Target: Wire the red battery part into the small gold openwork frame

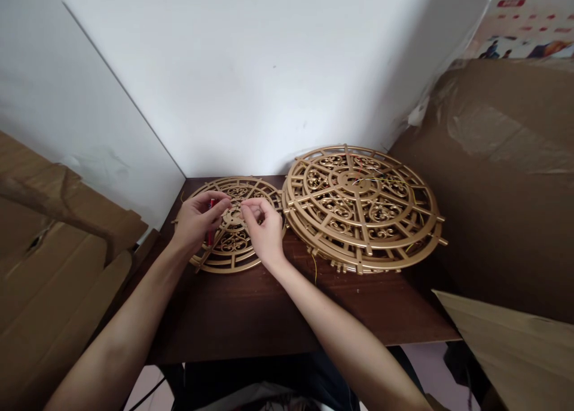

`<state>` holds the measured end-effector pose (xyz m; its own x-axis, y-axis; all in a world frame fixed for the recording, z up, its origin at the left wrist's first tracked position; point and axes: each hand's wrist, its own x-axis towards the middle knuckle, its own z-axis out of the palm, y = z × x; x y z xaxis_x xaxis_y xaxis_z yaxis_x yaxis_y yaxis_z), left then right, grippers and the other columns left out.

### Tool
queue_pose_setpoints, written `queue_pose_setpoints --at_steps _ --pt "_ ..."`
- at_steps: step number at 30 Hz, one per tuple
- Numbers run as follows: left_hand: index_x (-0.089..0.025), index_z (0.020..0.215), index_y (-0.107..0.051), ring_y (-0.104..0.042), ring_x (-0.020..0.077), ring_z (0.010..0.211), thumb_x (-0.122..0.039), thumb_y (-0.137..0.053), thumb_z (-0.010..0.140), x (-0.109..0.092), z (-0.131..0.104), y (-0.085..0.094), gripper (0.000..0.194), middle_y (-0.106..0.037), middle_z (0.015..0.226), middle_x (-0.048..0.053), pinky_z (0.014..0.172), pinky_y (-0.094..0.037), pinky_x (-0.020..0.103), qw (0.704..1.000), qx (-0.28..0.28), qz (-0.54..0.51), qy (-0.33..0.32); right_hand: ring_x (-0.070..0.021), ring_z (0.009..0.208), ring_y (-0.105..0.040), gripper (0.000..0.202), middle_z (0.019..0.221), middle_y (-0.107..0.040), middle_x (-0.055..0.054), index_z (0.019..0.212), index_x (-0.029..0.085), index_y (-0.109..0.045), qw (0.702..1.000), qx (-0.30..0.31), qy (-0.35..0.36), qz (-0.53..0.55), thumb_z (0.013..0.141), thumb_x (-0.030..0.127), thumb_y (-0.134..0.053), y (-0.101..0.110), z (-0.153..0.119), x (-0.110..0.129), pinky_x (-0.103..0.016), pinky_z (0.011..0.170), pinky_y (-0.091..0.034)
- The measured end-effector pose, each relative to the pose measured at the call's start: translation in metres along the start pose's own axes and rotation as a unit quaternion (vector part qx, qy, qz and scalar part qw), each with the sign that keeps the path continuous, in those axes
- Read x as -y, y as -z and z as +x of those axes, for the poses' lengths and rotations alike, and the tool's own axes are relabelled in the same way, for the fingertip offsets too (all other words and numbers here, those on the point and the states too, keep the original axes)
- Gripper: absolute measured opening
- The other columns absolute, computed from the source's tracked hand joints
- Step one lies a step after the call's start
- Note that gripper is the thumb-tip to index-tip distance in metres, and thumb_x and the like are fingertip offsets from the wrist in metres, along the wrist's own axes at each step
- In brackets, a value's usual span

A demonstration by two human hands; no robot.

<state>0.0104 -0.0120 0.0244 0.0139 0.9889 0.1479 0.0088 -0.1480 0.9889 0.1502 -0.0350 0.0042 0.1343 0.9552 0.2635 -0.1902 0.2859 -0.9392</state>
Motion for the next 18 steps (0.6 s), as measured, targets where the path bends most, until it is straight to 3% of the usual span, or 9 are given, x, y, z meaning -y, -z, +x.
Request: queue_pose_setpoints --at_steps 7,18 --pt "-0.015 0.080 -0.071 -0.034 0.0028 0.039 -0.034 -0.076 0.070 -0.0037 -0.0014 -0.0025 0.022 -0.060 0.061 -0.001 0.035 -0.020 0.019 0.999 -0.031 0.004 -0.010 -0.0130 0.064 -0.057 0.014 0.068 -0.061 0.001 0.084 0.020 -0.062 0.999 -0.012 -0.009 -0.030 0.081 0.033 -0.063 -0.0011 -0.0015 0.0014 -0.026 0.062 -0.048" --pt "-0.013 0.078 -0.070 -0.031 0.0036 0.043 -0.040 -0.069 0.075 -0.0050 -0.0011 -0.0029 0.027 -0.065 0.072 0.004 0.034 -0.019 0.018 0.999 -0.007 -0.042 -0.008 -0.0134 0.062 -0.057 0.015 0.066 -0.061 0.001 0.082 0.020 -0.063 1.000 -0.007 -0.009 -0.028 0.079 0.034 -0.064 -0.0014 -0.0013 0.0015 -0.027 0.061 -0.047"
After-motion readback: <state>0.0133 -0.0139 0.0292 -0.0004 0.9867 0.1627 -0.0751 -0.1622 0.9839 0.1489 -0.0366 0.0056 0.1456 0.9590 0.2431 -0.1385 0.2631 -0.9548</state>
